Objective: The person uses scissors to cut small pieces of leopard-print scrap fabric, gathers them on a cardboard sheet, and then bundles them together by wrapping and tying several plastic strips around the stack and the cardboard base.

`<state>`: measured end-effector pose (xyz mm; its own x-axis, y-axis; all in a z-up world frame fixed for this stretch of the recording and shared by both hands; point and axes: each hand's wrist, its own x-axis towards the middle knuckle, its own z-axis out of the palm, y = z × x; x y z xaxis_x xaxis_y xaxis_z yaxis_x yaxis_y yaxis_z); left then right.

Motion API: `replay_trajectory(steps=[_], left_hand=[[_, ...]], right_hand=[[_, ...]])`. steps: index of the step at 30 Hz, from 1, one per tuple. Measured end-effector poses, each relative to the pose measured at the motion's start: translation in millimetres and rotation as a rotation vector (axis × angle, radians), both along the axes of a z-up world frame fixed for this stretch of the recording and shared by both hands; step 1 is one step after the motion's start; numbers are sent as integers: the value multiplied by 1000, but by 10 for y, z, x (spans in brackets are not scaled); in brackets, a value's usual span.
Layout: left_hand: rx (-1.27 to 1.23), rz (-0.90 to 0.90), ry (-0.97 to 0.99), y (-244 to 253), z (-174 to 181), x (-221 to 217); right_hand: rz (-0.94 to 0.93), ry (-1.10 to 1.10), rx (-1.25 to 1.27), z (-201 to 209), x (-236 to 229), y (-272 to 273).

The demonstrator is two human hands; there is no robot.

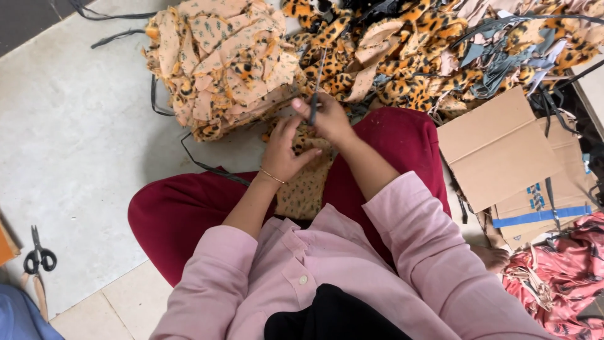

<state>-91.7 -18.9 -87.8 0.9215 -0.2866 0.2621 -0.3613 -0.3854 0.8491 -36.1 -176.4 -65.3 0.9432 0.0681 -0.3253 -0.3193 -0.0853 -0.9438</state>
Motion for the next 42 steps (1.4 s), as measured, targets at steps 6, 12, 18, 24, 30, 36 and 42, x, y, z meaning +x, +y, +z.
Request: replay_trajectory(steps=[6, 12, 18, 24, 30, 36, 42], left_hand=[[78, 202, -103, -158, 392, -1], [17, 243, -303, -4, 441, -116], [37, 366, -225, -63, 535, -251], [-305, 353, 94, 233, 74, -202], [-486, 372, 561, 419, 131, -376], [-291, 308, 223, 446, 87, -432], [-120, 325, 181, 381, -230, -546]], right_hand=[[-39, -87, 61, -208, -46, 223], [119, -80, -56, 111, -163, 295], [328, 2, -187, 419, -241, 289], [415, -34, -180, 178, -306, 321], [641, -351, -620, 265, -428, 289], [634, -549, -828, 322, -580, 537], [748, -452, -738, -292, -611, 600]])
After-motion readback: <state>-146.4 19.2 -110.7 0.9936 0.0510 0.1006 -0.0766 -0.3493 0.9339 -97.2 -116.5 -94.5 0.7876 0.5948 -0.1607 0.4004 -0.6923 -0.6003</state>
